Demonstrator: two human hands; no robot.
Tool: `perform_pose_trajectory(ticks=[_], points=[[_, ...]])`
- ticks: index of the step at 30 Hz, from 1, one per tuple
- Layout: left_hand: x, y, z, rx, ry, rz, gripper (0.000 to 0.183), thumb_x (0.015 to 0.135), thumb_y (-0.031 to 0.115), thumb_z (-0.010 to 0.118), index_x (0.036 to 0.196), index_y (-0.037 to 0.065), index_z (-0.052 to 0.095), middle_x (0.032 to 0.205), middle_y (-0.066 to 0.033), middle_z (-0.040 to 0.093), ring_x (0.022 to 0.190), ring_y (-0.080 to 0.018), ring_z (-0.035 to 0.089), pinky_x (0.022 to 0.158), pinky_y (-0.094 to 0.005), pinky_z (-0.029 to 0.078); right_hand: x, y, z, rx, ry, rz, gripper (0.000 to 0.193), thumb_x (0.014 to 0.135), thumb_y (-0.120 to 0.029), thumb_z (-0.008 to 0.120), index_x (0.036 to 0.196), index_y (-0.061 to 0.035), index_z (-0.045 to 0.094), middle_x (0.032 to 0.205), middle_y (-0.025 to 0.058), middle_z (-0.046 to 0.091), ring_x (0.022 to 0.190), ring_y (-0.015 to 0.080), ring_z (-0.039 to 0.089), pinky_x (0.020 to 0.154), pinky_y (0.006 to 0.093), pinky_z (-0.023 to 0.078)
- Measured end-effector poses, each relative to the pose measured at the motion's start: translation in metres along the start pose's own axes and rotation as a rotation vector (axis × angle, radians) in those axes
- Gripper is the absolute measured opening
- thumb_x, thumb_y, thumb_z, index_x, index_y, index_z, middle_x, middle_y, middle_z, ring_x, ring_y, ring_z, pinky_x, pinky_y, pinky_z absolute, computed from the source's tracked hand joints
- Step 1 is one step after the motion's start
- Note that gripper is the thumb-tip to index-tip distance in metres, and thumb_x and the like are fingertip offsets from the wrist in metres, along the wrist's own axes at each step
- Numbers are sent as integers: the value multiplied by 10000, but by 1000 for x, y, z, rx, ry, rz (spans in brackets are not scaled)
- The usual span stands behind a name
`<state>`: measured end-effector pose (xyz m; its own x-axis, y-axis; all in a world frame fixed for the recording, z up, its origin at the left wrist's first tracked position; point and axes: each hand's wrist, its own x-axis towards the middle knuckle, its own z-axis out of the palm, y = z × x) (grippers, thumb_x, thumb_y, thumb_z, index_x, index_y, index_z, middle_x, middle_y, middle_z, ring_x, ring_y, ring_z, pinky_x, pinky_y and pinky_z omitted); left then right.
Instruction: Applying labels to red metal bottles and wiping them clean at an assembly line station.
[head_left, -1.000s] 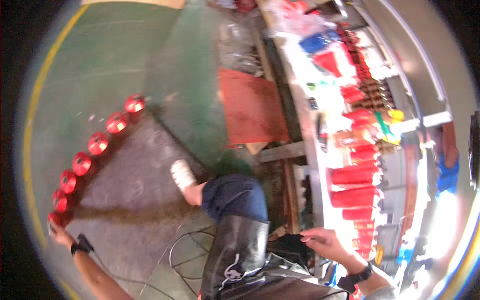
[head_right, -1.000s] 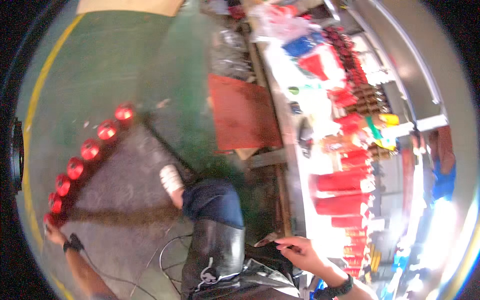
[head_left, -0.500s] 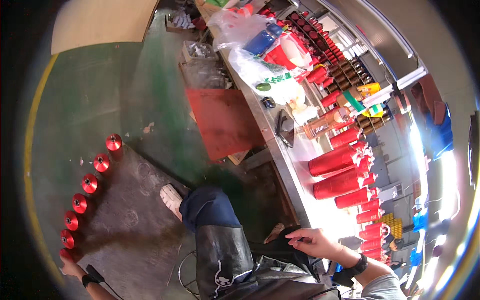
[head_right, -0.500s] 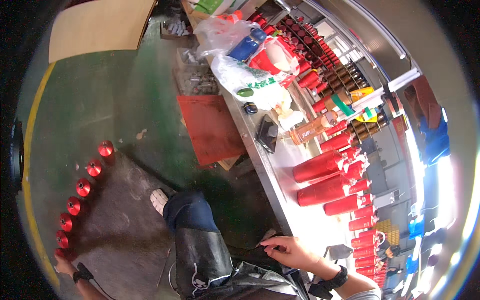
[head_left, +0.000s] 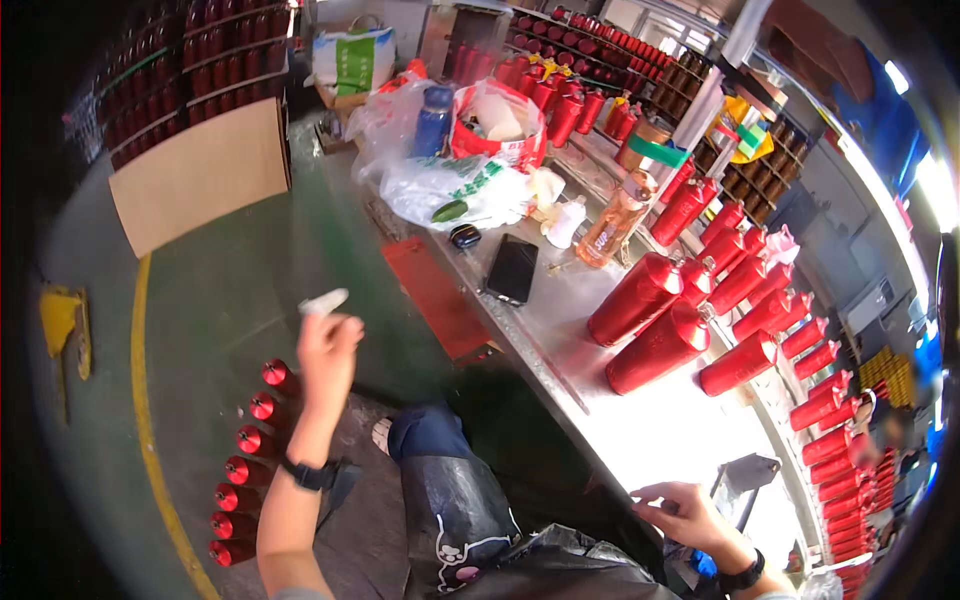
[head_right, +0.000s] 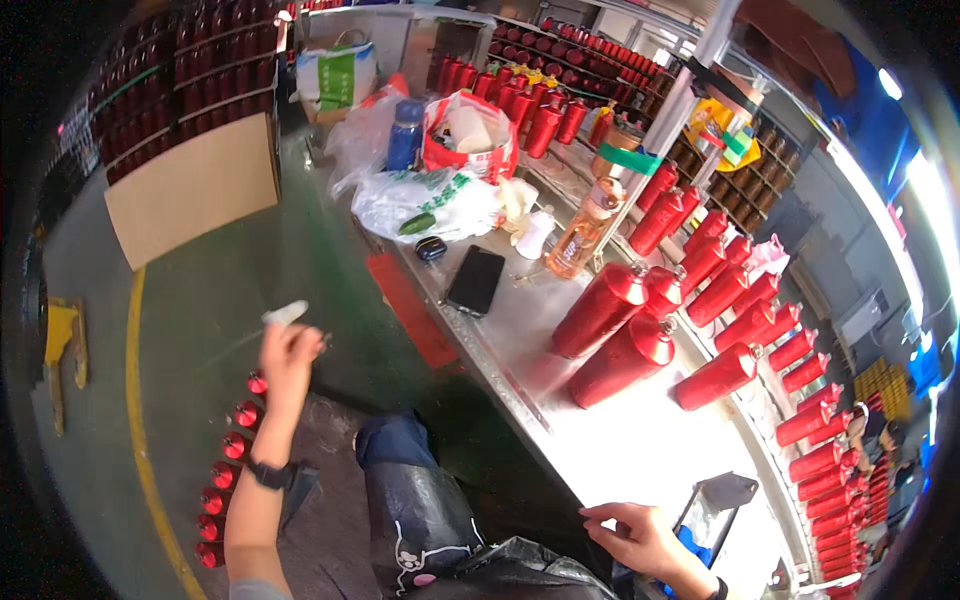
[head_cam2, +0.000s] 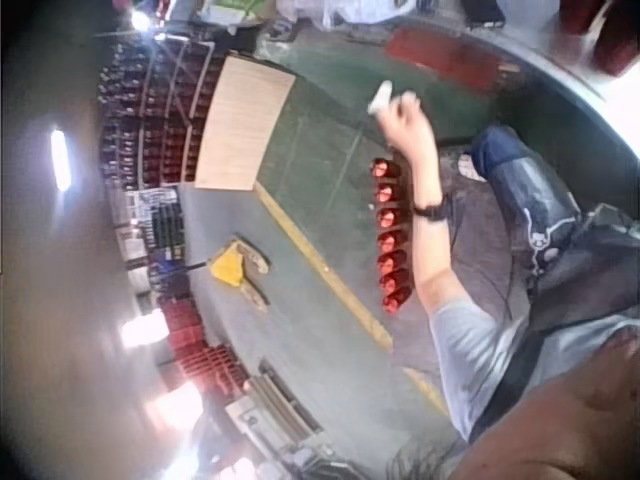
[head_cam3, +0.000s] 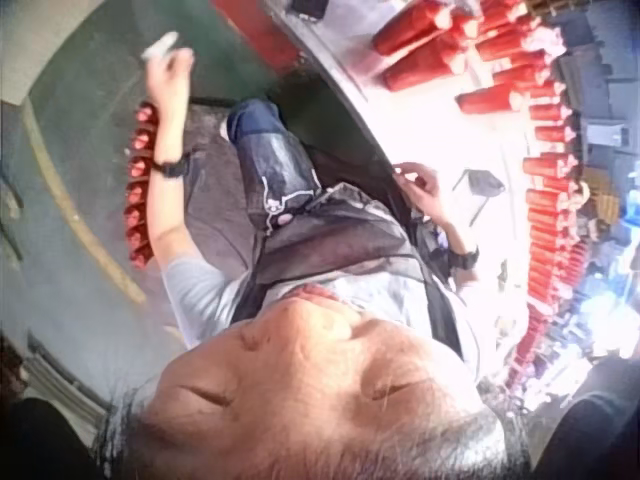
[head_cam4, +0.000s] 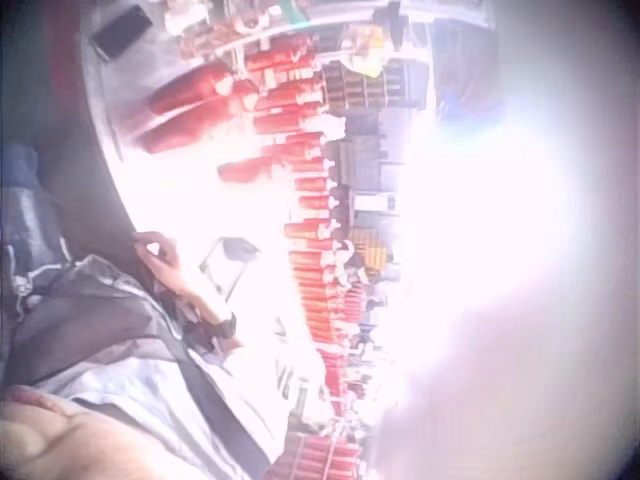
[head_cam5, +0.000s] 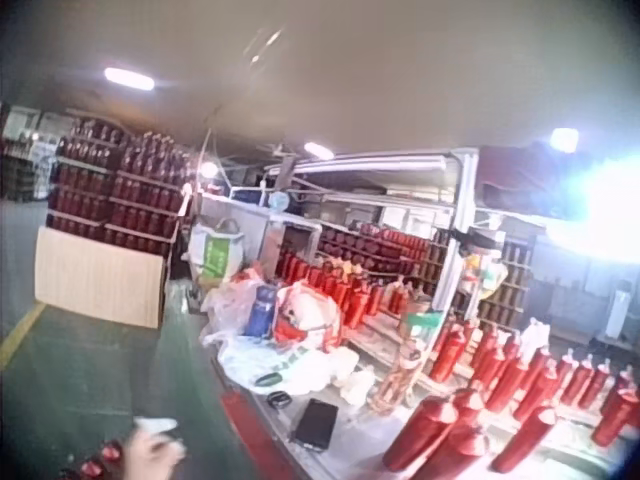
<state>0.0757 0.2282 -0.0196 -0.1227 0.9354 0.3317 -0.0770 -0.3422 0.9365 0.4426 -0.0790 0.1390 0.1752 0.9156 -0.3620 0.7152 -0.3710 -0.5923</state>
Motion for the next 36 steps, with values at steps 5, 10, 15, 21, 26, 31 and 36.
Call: perform_pose_trajectory(ticks=[5, 10, 15, 21, 26, 31, 36], points=[[121, -33, 125, 422, -32, 241, 333, 823, 58, 662, 1106, -7, 498, 892, -138, 682, 817, -276, 687, 749, -365, 534, -43, 41, -28, 321, 303, 140, 210, 848, -20, 668, 1051, 27, 695, 853, 85, 740, 560, 25, 519, 499, 195, 386], [206, -85, 169, 816, -44, 193, 477, 770, 168, 720, 1124, 14, 442, 982, -196, 681, 937, -395, 659, 827, -474, 515, -69, 85, -48, 450, 443, 236, 205, 844, -32, 665, 1031, 49, 692, 826, 77, 711, 730, 75, 637, 638, 225, 493], [228, -105, 188, 916, -125, 22, 572, 726, 210, 753, 1149, 2, 429, 1009, -213, 688, 984, -402, 650, 844, -480, 505, -83, 138, -33, 703, 533, 205, 270, 941, -190, 655, 1176, -58, 660, 891, -15, 688, 600, 12, 492, 510, 166, 354], [237, -128, 193, 978, -150, 67, 583, 726, 215, 763, 1157, -20, 448, 981, -221, 688, 943, -415, 655, 816, -467, 511, -68, 132, -46, 667, 482, 361, 359, 910, -202, 702, 1235, -74, 615, 839, -17, 670, 638, 28, 522, 540, 167, 380], [252, -139, 172, 803, -141, 91, 594, 750, 232, 759, 1162, -61, 447, 904, -242, 668, 866, -417, 657, 760, -462, 496, -50, 119, -51, 494, 495, 317, 218, 862, -63, 667, 1037, 67, 681, 851, 86, 700, 760, 109, 649, 686, 231, 499], [249, -121, 173, 463, -76, -160, 497, 816, 247, 741, 1104, -58, 474, 888, -135, 655, 746, -223, 659, 618, -342, 478, -47, 120, -47, 531, 488, 351, 223, 865, -78, 673, 1040, 60, 683, 863, 83, 701, 759, 106, 637, 678, 227, 488], [208, -59, 162, -140, -184, -329, 262, 895, 179, 699, 1045, 41, 534, 964, -112, 641, 821, -172, 648, 652, -280, 479, -47, 124, -45, 505, 473, 354, 236, 859, -88, 683, 1045, 58, 683, 868, 79, 699, 771, 105, 635, 688, 234, 488]])
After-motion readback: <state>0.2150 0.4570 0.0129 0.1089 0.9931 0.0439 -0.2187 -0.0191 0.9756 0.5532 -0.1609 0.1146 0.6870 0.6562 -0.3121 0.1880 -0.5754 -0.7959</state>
